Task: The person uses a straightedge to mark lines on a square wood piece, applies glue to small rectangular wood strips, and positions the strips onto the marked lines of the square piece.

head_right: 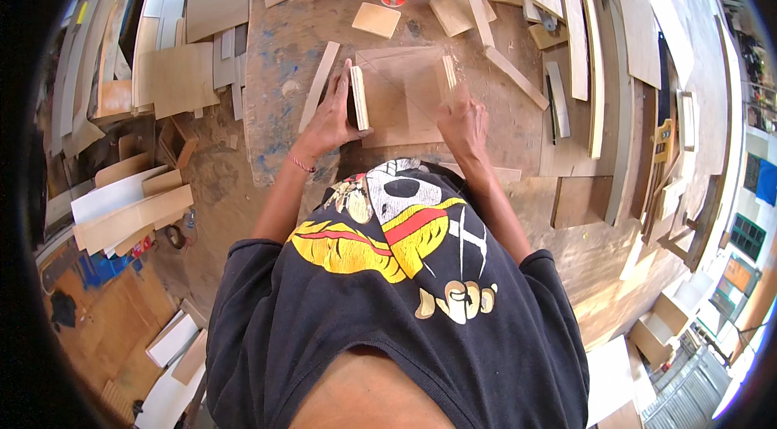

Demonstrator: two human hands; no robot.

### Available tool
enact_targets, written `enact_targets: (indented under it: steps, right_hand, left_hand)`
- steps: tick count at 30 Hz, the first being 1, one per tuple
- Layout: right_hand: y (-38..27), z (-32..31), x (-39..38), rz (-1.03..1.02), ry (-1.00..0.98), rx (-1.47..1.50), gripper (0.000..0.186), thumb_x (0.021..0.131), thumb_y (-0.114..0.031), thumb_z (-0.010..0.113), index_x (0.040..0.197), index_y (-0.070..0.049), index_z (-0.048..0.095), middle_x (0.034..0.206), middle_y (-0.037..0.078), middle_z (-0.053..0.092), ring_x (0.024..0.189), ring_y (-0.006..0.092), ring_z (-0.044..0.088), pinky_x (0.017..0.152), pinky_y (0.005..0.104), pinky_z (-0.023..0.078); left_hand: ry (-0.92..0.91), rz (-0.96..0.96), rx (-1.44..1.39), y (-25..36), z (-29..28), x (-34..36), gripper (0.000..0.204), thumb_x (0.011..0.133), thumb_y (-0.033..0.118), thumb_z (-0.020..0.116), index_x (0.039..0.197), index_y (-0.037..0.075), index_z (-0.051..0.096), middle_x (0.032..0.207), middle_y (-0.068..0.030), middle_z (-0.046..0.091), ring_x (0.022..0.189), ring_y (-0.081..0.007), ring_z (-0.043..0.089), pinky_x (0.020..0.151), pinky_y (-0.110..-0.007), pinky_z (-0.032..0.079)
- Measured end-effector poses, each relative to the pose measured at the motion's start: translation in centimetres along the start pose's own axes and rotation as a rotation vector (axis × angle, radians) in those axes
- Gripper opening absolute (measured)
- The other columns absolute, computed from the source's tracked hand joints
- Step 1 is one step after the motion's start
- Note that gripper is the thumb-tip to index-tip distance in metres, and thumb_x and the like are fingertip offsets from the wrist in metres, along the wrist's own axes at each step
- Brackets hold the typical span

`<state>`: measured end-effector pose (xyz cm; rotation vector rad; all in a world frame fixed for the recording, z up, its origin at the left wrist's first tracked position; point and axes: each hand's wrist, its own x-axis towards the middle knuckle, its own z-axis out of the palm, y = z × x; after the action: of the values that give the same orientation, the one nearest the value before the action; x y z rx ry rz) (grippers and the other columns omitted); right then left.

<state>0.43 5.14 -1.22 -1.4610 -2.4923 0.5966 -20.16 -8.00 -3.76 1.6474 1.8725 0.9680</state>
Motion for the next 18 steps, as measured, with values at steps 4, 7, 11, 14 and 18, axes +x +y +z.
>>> enact_targets:
  steps: [4, 7, 11, 14, 18]
  right_hand:
    - [0.7, -0.4, 2.6, -0.107, 0.076, -0.033, 0.017, 0.071, -0.007, 0.061, 0.084, -0.002, 0.052, 0.085, 0.022, 0.061, 0.076, 0.0417, 0.058, 0.065, 0.0482, 0.045]
    - [-0.2, -0.5, 5.9, -0.280, 0.036, 0.022, 0.018, 0.071, -0.005, 0.062, 0.086, -0.002, 0.052, 0.085, 0.019, 0.060, 0.083, 0.0378, 0.058, 0.068, 0.0452, 0.045]
    - [-0.7, 1.0, 9.8, -0.492, -0.058, -0.011, 0.021, 0.071, -0.005, 0.063, 0.091, -0.003, 0.054, 0.086, 0.017, 0.060, 0.084, 0.0362, 0.058, 0.070, 0.0452, 0.044]
    - [-1.9, 1.4, 11.0, -0.548, -0.206, -0.044, 0.023, 0.072, -0.006, 0.062, 0.094, -0.003, 0.055, 0.088, 0.018, 0.062, 0.087, 0.0378, 0.058, 0.072, 0.0457, 0.044]
    - [-3.0, 0.1, 11.8, -0.535, -0.373, -0.057, 0.024, 0.073, -0.008, 0.062, 0.095, -0.003, 0.054, 0.089, 0.021, 0.062, 0.087, 0.0403, 0.058, 0.074, 0.0463, 0.045]
  left_hand:
    - [0.034, -0.114, -0.056, 0.5, 0.2, -1.2, 0.124, 0.055, 0.033, 0.081, 0.140, -0.005, 0.000, 0.141, -0.0256, 0.019, 0.128, -0.0405, 0.026, 0.106, -0.041, 0.026]
    - [0.134, -0.133, -0.096, 1.7, 0.8, -2.2, 0.128, 0.054, 0.038, 0.082, 0.139, -0.007, -0.003, 0.140, -0.0282, 0.018, 0.128, -0.0405, 0.025, 0.106, -0.041, 0.025]
    - [0.250, -0.123, -0.028, 3.3, 2.7, -3.8, 0.132, 0.055, 0.044, 0.081, 0.138, -0.008, -0.008, 0.140, -0.0309, 0.012, 0.129, -0.0420, 0.022, 0.107, -0.042, 0.022]
    - [0.320, -0.173, -0.023, 3.8, 4.5, -5.2, 0.134, 0.056, 0.048, 0.081, 0.136, -0.010, -0.010, 0.140, -0.0323, 0.012, 0.127, -0.0433, 0.025, 0.106, -0.044, 0.022]
    - [0.448, -0.218, 0.043, 5.6, 6.8, -6.2, 0.130, 0.058, 0.047, 0.080, 0.136, -0.011, -0.006, 0.134, -0.0317, 0.021, 0.119, -0.0420, 0.032, 0.102, -0.046, 0.026]
